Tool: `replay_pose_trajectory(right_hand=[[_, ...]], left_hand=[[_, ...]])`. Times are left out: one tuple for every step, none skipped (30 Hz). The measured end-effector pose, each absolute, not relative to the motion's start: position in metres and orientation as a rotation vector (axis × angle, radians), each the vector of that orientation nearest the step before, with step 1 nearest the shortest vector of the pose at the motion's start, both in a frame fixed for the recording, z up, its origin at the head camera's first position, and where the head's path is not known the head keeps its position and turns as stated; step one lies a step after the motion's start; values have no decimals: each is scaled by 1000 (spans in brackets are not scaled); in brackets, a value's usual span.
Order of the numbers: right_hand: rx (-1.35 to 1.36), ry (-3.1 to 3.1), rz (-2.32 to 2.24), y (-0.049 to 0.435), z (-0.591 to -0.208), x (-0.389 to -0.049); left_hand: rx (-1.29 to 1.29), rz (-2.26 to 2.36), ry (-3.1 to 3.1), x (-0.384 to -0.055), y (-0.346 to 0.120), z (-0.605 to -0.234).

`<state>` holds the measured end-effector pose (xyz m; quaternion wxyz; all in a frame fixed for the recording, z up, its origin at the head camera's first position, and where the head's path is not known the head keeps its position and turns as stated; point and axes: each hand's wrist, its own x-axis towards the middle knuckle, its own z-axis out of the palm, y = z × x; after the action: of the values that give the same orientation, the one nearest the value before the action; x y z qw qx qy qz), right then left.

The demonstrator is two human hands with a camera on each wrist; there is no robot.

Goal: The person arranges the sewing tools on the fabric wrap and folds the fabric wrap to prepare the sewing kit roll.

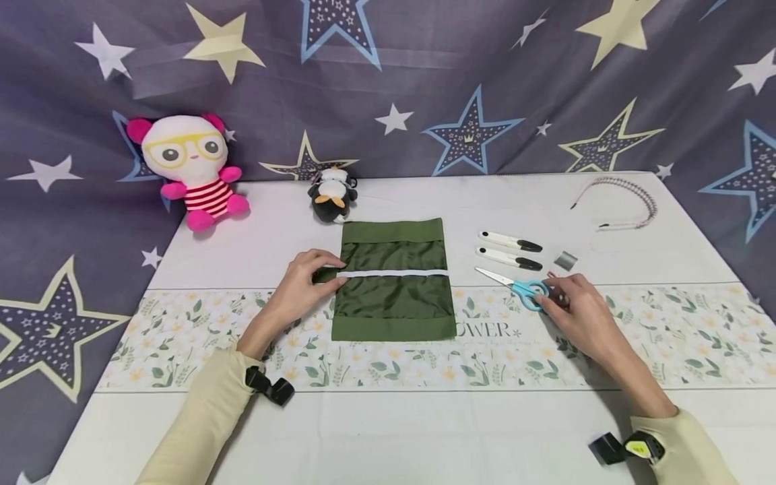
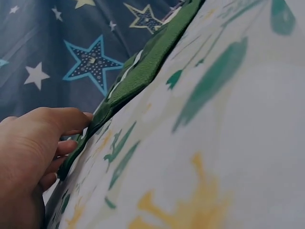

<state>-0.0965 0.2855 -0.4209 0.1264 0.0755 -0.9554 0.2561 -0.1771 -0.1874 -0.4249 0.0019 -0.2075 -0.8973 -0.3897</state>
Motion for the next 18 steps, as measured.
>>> replay_pose_trajectory(right_hand=[[216, -2782, 749, 285, -421, -97], [213, -2783, 753, 285, -421, -97], [210, -2784, 759, 285, -422, -97], [210, -2784, 765, 285, -422, -97], [210, -2785, 771, 285, -422, -97], [208, -2787, 779, 285, -422, -97], [213, -2784, 788, 285, -421, -97], [218, -2783, 796, 286, -421, -97], [224, -2780, 804, 286, -421, -97], [234, -2776, 813, 286, -421, -97], [240, -2772, 827, 286, -420, -98], [245, -2767, 846, 286, -420, -98], [250, -2763, 868, 286, -420, -98], [251, -2760, 891, 286, -420, -98], [250, -2757, 912, 286, -420, -98], [249, -2755, 937, 287, -420, -98], [246, -2753, 958, 287, -421, -98], [245, -2752, 975, 287, -421, -98]], left_hand=[[-652, -1221, -2812, -177, -188, -425], [-655, -1219, -2810, -177, -189, -426], [-658, -1224, -2809, -177, -189, -426], [-664, -1228, -2807, -177, -190, -426], [-669, -1232, -2806, -177, -190, -426], [-675, -1234, -2804, -177, -190, -426], [-677, -1235, -2803, -177, -191, -427], [-679, -1237, -2802, -177, -191, -427], [-679, -1238, -2800, -177, -191, -427], [-680, -1237, -2798, -177, -192, -427], [-677, -1238, -2798, -177, -192, -427], [-675, -1238, -2798, -178, -192, -427], [-670, -1242, -2799, -178, -192, -427], [-668, -1244, -2801, -178, -192, -427], [-667, -1245, -2801, -178, -191, -427], [-667, -1246, -2800, -178, -191, -427], [-668, -1247, -2799, -179, -191, -427], [-670, -1246, -2798, -179, -191, -427]])
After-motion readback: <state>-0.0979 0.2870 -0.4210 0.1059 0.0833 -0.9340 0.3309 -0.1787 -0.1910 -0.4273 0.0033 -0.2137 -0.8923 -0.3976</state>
